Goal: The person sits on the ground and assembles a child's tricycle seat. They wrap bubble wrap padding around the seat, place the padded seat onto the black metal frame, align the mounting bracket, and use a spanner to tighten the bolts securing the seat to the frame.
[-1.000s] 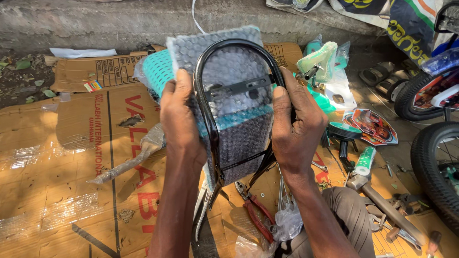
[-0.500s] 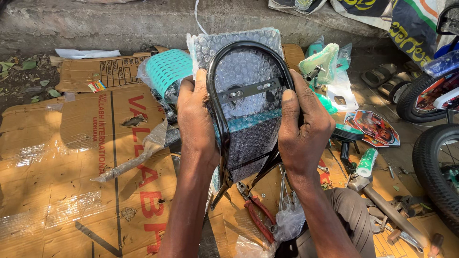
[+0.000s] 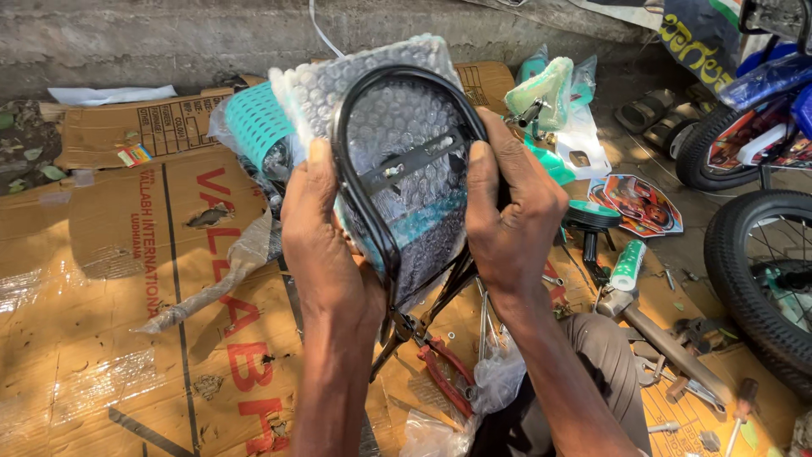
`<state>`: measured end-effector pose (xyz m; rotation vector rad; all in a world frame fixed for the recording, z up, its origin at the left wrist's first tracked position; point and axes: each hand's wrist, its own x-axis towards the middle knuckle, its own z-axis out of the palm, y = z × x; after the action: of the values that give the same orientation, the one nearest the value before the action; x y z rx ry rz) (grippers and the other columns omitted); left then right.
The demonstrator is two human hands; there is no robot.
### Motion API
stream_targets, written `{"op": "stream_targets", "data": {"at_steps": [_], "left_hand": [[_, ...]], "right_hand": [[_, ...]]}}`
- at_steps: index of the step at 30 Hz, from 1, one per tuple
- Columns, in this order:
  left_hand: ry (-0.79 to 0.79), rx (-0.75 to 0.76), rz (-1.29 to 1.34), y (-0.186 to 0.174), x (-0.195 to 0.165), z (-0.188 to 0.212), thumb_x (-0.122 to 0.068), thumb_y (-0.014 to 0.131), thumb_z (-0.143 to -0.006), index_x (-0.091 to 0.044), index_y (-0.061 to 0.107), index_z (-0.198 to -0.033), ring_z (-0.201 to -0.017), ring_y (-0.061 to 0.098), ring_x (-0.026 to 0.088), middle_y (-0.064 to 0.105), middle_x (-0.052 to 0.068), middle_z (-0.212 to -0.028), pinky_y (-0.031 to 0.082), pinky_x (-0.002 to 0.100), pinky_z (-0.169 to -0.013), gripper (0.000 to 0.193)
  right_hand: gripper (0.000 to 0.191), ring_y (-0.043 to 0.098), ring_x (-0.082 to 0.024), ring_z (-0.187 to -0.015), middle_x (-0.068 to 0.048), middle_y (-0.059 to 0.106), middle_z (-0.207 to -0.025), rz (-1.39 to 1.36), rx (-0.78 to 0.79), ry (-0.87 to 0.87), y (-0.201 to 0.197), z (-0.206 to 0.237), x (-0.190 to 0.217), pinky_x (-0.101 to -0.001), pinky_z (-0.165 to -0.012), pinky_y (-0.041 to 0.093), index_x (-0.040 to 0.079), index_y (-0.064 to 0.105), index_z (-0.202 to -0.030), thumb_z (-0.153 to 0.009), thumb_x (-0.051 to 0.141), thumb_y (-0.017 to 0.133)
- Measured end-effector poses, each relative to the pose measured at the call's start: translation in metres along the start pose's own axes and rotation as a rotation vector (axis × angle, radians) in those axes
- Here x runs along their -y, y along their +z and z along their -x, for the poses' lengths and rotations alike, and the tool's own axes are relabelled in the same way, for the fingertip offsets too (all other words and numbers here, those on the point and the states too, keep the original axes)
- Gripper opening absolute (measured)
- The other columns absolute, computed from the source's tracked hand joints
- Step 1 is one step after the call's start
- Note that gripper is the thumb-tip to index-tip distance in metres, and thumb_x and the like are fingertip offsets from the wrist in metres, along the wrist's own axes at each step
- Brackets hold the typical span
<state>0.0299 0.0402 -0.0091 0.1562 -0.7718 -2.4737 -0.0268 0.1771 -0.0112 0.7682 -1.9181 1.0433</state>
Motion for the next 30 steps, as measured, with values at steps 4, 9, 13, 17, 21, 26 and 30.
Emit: {"op": "stream_targets", "data": {"at_steps": [4,9,13,17,21,26,30], "left_hand": [[0.054,0.025,0.012,0.011,-0.005,0.007,-0.028,0.05,-0.107,0.002,0.062,-0.119,-0.093,0.07,0.02,0.071,0.011,-0.106,0.059,0.038,-0.085,0.035],[0.119,0.087,-0.191,0.02,-0.012,0.011,-0.031,0.058,-0.094,-0.006,0.057,-0.124,-0.106,0.065,0.011,0.067,0.002,-0.113,0.053,0.03,-0.094,0.039],[0.102,0.126,-0.227,0.024,-0.011,0.008,-0.028,0.072,-0.089,0.003,0.064,-0.116,-0.091,0.062,0.015,0.068,0.006,-0.102,0.053,0.033,-0.081,0.043],[0.071,0.074,-0.296,0.015,-0.012,-0.001,-0.022,0.072,-0.085,0.003,0.066,-0.109,-0.085,0.059,0.013,0.066,0.006,-0.095,0.05,0.032,-0.077,0.035],[0.046,0.084,-0.279,0.011,-0.01,-0.004,-0.018,0.069,-0.082,0.002,0.066,-0.104,-0.082,0.059,0.012,0.066,0.005,-0.092,0.049,0.031,-0.077,0.03],[0.076,0.059,-0.32,0.013,-0.009,-0.005,-0.017,0.069,-0.083,0.003,0.066,-0.103,-0.083,0.055,0.011,0.064,0.003,-0.09,0.046,0.031,-0.078,0.028],[0.061,0.122,-0.309,0.014,-0.005,0.001,-0.017,0.068,-0.083,0.003,0.067,-0.106,-0.084,0.058,0.012,0.067,0.005,-0.093,0.047,0.031,-0.079,0.03]], "right_hand": [[0.028,0.072,-0.018,-0.091,-0.017,0.076,-0.107,-0.019,0.011,0.089,0.003,-0.001,-0.003,-0.0325,-0.081,0.057,-0.001,0.067,-0.135,-0.108,0.007,0.062],[0.027,0.074,-0.017,-0.102,-0.018,0.076,-0.118,-0.019,-0.005,0.035,0.003,-0.005,-0.004,-0.0311,-0.087,0.059,-0.002,0.066,-0.137,-0.112,0.008,0.061],[0.029,0.069,-0.015,-0.086,-0.015,0.077,-0.106,-0.055,0.029,0.147,0.001,-0.007,-0.001,-0.0294,-0.077,0.055,-0.002,0.068,-0.132,-0.107,0.008,0.059],[0.031,0.065,-0.01,-0.095,-0.01,0.075,-0.111,-0.311,0.041,0.232,-0.005,-0.003,0.002,-0.0258,-0.084,0.053,-0.003,0.066,-0.136,-0.109,0.011,0.058],[0.032,0.055,-0.008,-0.076,-0.001,0.065,-0.093,-0.453,0.113,0.401,-0.013,-0.006,0.001,-0.0234,-0.067,0.045,-0.002,0.069,-0.124,-0.102,0.02,0.062],[0.056,0.048,-0.009,-0.068,-0.001,0.051,-0.071,-0.186,0.213,0.535,-0.022,-0.033,-0.01,-0.0298,-0.06,0.039,0.0,0.061,-0.09,-0.102,0.054,0.05],[0.088,0.043,-0.014,-0.07,-0.003,0.052,-0.072,-0.252,0.445,0.695,-0.025,-0.061,-0.021,-0.0355,-0.065,0.035,-0.005,0.054,-0.079,-0.102,0.078,0.037]]}}
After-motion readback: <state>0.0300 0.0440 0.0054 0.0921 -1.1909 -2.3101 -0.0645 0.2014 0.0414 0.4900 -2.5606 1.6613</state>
